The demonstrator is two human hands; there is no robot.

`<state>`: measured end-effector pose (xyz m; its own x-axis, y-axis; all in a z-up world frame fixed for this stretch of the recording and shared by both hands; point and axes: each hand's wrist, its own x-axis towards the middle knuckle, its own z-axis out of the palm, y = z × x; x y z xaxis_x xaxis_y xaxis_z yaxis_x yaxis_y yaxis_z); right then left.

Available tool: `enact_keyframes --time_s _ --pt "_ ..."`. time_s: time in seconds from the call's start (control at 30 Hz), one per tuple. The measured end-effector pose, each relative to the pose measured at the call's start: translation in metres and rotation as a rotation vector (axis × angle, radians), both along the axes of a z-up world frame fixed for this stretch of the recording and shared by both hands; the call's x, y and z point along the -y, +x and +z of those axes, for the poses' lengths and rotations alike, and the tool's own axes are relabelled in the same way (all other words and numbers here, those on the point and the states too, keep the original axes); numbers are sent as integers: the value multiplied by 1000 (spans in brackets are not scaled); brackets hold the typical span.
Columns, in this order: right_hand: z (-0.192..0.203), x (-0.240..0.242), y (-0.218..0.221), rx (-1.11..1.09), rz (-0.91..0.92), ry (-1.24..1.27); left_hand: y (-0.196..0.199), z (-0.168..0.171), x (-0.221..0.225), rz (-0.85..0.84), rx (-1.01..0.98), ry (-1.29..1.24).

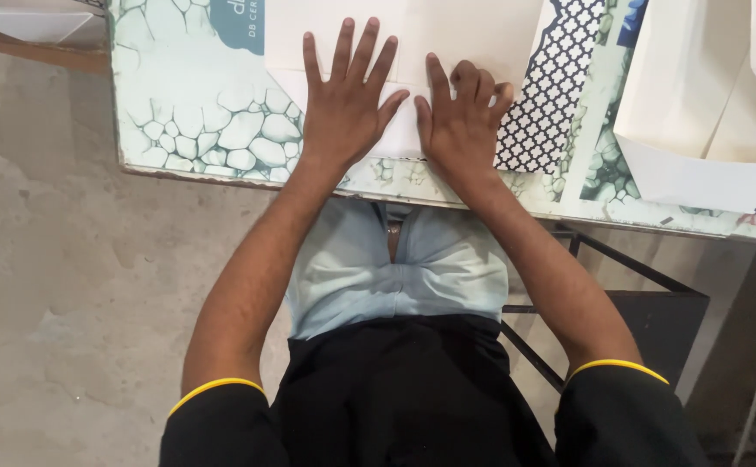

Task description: Fold and assemble paper shopping bags from pre-printed sheets.

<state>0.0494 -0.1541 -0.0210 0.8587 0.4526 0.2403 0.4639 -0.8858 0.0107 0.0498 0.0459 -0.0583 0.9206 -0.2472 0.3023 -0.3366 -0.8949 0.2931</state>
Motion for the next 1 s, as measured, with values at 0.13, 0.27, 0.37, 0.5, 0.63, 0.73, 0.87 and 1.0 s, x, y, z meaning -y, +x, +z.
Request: enact_keyframes --time_s 0.13,0.27,0.37,0.5,0.63,0.73,0.87,1.0 --pt "-4 5 7 -61 46 38 2 -1 0 -6 -29 5" --pt "7 17 27 -264 50 127 3 -6 0 -16 -23 9" --pt "7 27 39 -240 177 126 0 -8 10 -19 -25 19" --pt "-13 29 54 -216 161 279 -2 -3 48 46 -28 179" --pt "-14 24 57 -198 60 446 1 2 102 152 -146 60" --pt "-25 26 56 -107 -19 586 4 5 113 195 -131 -10" --pt "-25 26 56 -123 -99 650 4 5 111 179 -135 -23" --pt "-29 27 59 -164 -170 757 10 6 112 181 -162 -19"
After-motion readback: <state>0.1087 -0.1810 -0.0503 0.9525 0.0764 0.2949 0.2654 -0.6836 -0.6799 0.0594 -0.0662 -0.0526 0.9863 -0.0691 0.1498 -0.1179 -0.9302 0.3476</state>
